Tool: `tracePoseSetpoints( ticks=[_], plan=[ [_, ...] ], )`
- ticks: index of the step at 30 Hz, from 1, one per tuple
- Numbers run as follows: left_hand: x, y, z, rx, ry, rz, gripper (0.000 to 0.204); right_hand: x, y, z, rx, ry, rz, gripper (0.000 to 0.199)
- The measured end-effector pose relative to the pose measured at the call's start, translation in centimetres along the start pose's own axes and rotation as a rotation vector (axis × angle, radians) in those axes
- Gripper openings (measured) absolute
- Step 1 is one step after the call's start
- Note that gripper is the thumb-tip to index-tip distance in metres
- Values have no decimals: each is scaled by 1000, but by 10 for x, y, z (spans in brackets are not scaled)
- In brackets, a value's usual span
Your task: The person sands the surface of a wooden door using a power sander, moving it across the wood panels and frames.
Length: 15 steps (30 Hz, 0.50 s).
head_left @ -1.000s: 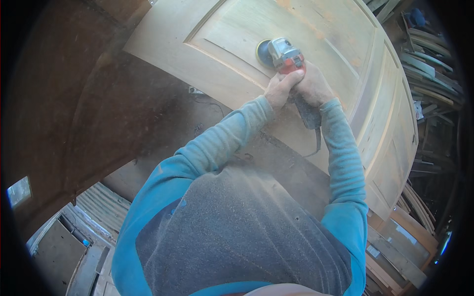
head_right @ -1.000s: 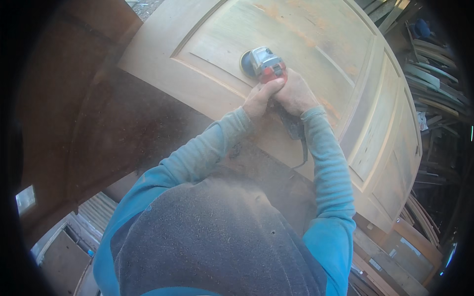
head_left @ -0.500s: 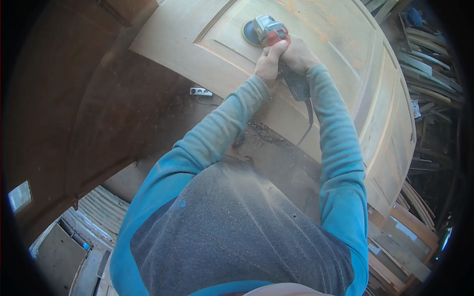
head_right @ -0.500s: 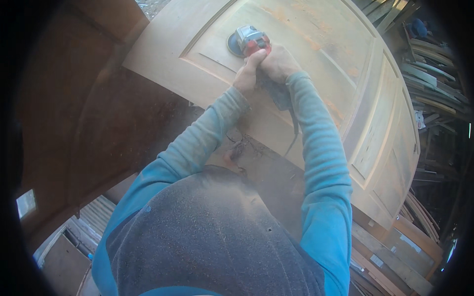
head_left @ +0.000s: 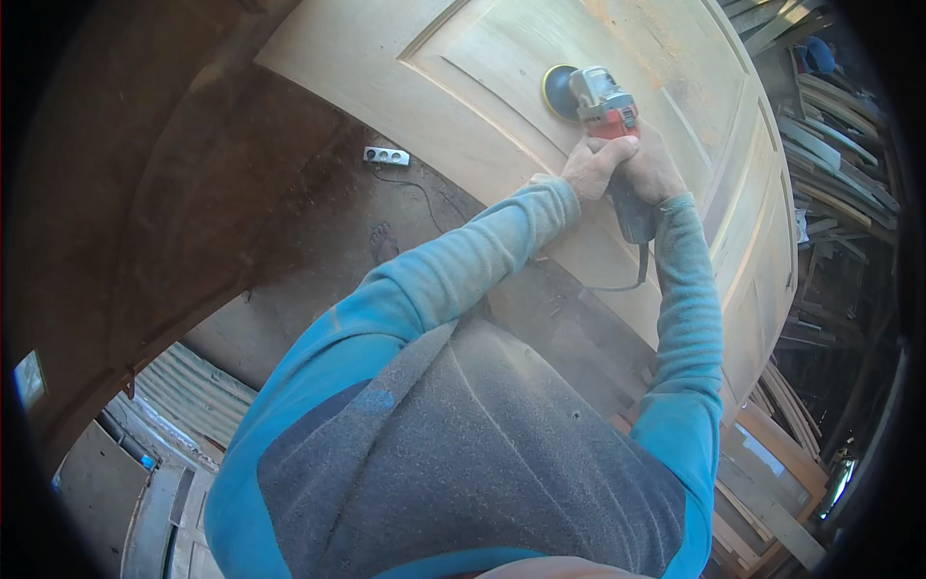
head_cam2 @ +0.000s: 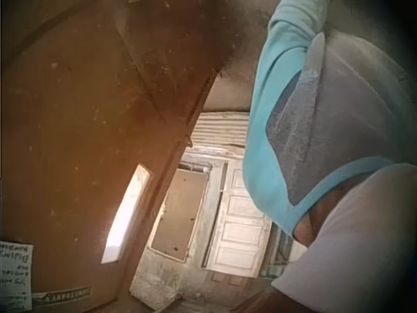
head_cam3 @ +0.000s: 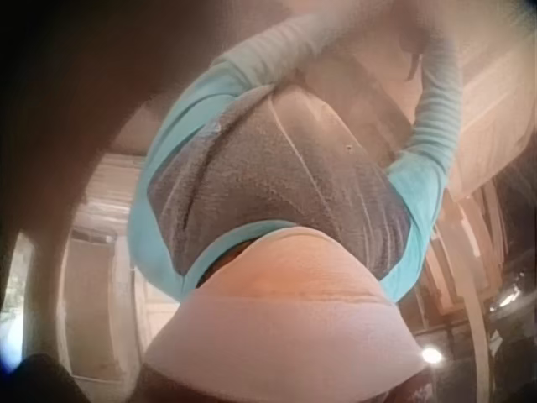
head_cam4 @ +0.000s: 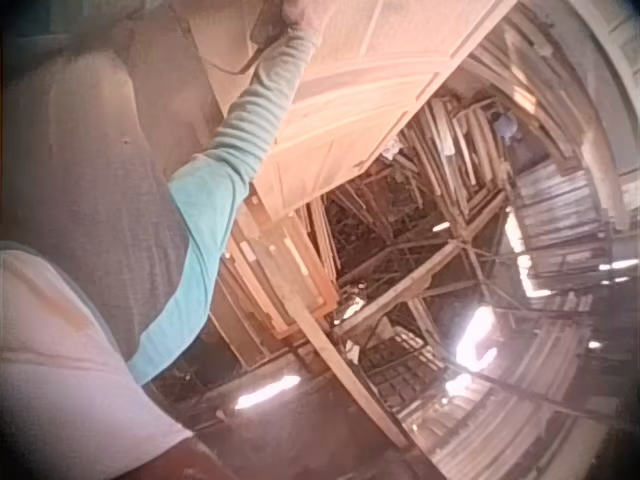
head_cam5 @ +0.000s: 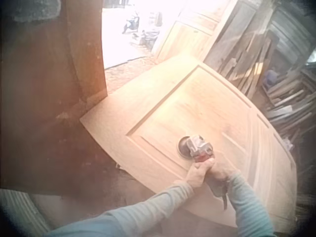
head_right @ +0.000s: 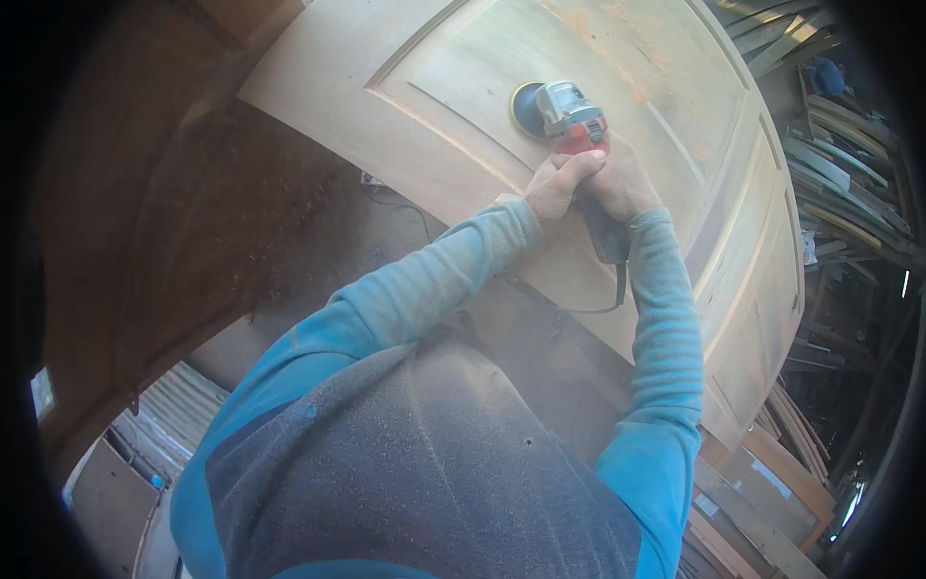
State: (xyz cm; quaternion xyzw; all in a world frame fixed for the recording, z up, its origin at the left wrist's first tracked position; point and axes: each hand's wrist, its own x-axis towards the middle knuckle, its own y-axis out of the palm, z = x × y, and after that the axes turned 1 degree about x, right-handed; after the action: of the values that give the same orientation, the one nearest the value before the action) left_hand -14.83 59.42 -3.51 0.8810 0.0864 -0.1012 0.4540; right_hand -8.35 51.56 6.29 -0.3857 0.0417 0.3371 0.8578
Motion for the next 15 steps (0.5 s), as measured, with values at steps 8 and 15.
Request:
tracePoseSetpoints(
  ticks=[8, 15],
  plan=[
    [-30, 39, 41, -59, 108, 66, 40, -43, -25, -21, -29, -80, 58, 43],
    [-54, 52, 47, 7, 81, 59, 59, -55, -34, -41, -30, -133, 100, 42]
  ],
)
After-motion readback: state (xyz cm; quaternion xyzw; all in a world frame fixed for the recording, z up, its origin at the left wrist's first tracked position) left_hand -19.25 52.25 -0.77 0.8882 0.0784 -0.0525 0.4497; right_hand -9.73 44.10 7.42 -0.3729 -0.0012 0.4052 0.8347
